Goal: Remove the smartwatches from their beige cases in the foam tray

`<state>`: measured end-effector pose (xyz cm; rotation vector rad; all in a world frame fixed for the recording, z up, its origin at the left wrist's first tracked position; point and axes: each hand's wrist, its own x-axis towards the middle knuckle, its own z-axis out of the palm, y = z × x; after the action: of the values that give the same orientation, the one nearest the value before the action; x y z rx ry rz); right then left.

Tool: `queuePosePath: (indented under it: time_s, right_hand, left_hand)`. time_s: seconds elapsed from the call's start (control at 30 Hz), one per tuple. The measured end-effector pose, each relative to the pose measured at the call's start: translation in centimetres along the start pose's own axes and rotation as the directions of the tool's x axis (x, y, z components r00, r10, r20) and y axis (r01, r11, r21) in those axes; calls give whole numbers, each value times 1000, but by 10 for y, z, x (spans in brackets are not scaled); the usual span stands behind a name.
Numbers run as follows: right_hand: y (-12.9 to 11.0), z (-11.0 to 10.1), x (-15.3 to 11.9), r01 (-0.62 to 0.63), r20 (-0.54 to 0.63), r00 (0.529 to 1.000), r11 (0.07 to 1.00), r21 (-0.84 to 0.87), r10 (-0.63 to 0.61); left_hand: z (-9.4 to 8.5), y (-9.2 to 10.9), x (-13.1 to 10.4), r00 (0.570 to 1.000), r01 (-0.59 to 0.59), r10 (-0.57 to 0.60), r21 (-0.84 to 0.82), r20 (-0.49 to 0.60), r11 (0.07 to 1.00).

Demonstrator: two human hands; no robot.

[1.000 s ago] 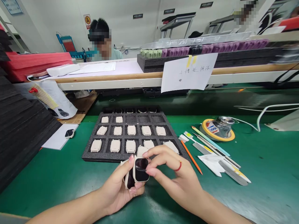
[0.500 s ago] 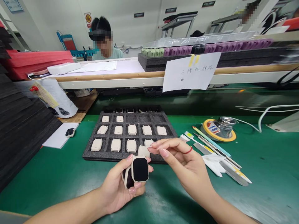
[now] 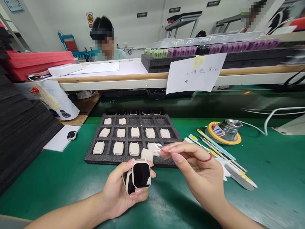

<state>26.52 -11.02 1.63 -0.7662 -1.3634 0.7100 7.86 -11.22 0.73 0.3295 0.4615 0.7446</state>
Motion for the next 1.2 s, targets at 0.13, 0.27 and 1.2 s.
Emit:
queuePosePath:
  time_s: [0.13, 0.27, 1.2]
  right_hand:
    - [1, -1, -5, 169, 66, 985, 972, -166, -160]
    - [-1, -3, -8, 390, 208, 917, 878, -276, -342]
    - [-3, 7, -13, 333, 483, 863, 886, -323, -148]
  left_hand:
    - [0, -1, -1, 1000, 8, -8, 9, 13, 1000]
    - [-2, -2, -1, 999, 14, -14, 1, 38, 1000]
    - [-3, -11, 1, 991, -75, 99, 237, -90, 969]
